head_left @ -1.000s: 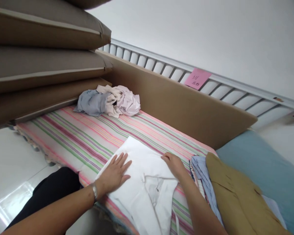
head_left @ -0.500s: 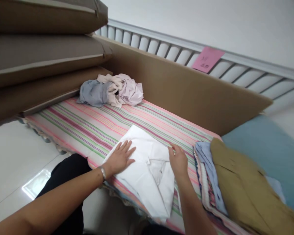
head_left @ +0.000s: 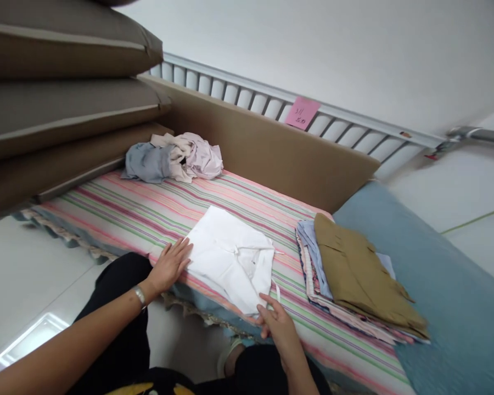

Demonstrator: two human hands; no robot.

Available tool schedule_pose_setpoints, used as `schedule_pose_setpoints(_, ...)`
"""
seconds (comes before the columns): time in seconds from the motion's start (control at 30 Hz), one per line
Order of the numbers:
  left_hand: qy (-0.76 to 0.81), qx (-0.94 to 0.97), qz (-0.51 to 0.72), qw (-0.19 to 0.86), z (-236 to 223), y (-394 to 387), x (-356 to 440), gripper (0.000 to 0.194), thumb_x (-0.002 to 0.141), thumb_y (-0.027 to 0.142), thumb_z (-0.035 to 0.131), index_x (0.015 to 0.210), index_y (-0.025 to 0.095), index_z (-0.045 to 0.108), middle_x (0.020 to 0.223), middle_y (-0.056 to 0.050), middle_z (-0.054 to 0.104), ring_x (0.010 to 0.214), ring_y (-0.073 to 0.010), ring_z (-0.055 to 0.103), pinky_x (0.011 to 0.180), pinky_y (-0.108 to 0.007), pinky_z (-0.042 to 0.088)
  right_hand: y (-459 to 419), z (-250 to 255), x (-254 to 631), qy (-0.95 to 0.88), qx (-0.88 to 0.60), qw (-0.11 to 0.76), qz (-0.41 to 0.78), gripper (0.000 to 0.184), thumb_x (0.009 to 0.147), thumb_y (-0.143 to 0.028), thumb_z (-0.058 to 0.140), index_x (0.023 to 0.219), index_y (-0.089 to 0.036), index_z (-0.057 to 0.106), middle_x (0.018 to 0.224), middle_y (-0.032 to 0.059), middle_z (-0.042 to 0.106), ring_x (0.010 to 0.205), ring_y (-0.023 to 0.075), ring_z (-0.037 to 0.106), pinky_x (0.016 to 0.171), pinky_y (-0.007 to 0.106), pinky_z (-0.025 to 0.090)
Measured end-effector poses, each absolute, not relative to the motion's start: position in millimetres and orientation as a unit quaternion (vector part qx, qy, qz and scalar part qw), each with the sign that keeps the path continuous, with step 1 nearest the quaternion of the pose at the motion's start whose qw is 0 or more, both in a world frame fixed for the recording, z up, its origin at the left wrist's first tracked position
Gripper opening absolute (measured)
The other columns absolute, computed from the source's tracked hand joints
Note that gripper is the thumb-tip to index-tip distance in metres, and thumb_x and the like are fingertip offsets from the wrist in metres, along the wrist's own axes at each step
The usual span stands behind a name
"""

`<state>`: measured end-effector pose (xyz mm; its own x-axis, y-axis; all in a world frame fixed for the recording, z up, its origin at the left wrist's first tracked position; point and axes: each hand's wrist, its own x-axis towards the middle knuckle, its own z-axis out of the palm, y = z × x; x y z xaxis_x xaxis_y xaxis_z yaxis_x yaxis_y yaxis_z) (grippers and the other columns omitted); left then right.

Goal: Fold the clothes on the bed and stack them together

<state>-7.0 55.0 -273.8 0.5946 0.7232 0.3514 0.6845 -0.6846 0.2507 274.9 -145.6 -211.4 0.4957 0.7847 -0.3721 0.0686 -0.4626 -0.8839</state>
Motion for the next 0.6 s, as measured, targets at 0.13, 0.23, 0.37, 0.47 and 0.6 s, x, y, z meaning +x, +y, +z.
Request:
schedule_pose_setpoints(0.13, 0.395, 0.893, 0.213, 0.038, -277, 57, -6, 0.047, 0.096, 0.041, 0.032, 0.138, 0.023, 0.042, 0.147, -0.007, 0.037, 0.137, -0.0238, 0.029, 0.11, -0.048, 0.026, -127, -207, 272, -0.318, -0.779, 0.332, 0.426, 0.063, 0.07, -0.041, 0.059, 0.125, -0.015, 0.044, 0.051, -0.004, 0.06, 0.034, 0.0116, 0.047, 0.039, 0.024, 0.035)
schedule_pose_setpoints(0.23, 0.393, 0.893, 0.216, 0.026, -280, 59, -5, 0.047, 0.095, 0.041, 0.034, 0.138, 0.024, 0.043, 0.146, -0.007, 0.038, 0.137, -0.0248, 0.03, 0.11, -0.048, 0.026, -118, -201, 275, -0.324, -0.793, 0.271, 0.44, 0.047, 0.073, -0.037, 0.056, 0.114, -0.016, 0.05, 0.05, -0.0034, 0.06, 0.033, 0.0118, 0.047, 0.035, 0.023, 0.03)
schedule_pose_setpoints(0.37, 0.388, 0.894, 0.223, 0.018, -282, 58, -6, 0.047, 0.094, 0.041, 0.036, 0.138, 0.025, 0.043, 0.147, -0.006, 0.037, 0.137, -0.0251, 0.029, 0.109, -0.048, 0.026, -114, -193, 276, -0.353, -0.776, 0.249, 0.46, 0.044, 0.069, -0.034, 0.063, 0.109, -0.02, 0.053, 0.054, -0.0023, 0.063, 0.034, 0.0117, 0.049, 0.033, 0.021, 0.027)
schedule_pose_setpoints(0.47, 0.385, 0.895, 0.223, 0.02, -282, 56, -7, 0.046, 0.094, 0.04, 0.036, 0.138, 0.025, 0.043, 0.147, -0.006, 0.037, 0.137, -0.0251, 0.029, 0.11, -0.048, 0.025, -114, -189, 277, -0.379, -0.757, 0.234, 0.478, 0.025, 0.067, -0.034, 0.064, 0.086, -0.019, 0.058, 0.051, -0.0013, 0.062, 0.03, 0.0103, 0.044, 0.031, 0.021, 0.021)
schedule_pose_setpoints(0.6, 0.382, 0.897, 0.222, 0.021, -281, 57, -8, 0.046, 0.095, 0.04, 0.036, 0.138, 0.025, 0.043, 0.147, -0.007, 0.037, 0.137, -0.0251, 0.028, 0.11, -0.048, 0.025, -114, -181, 288, -0.396, -0.743, 0.25, 0.478, 0.026, 0.064, -0.039, 0.065, 0.059, -0.02, 0.049, 0.043, -0.0016, 0.056, 0.029, 0.0097, 0.042, 0.032, 0.021, 0.024)
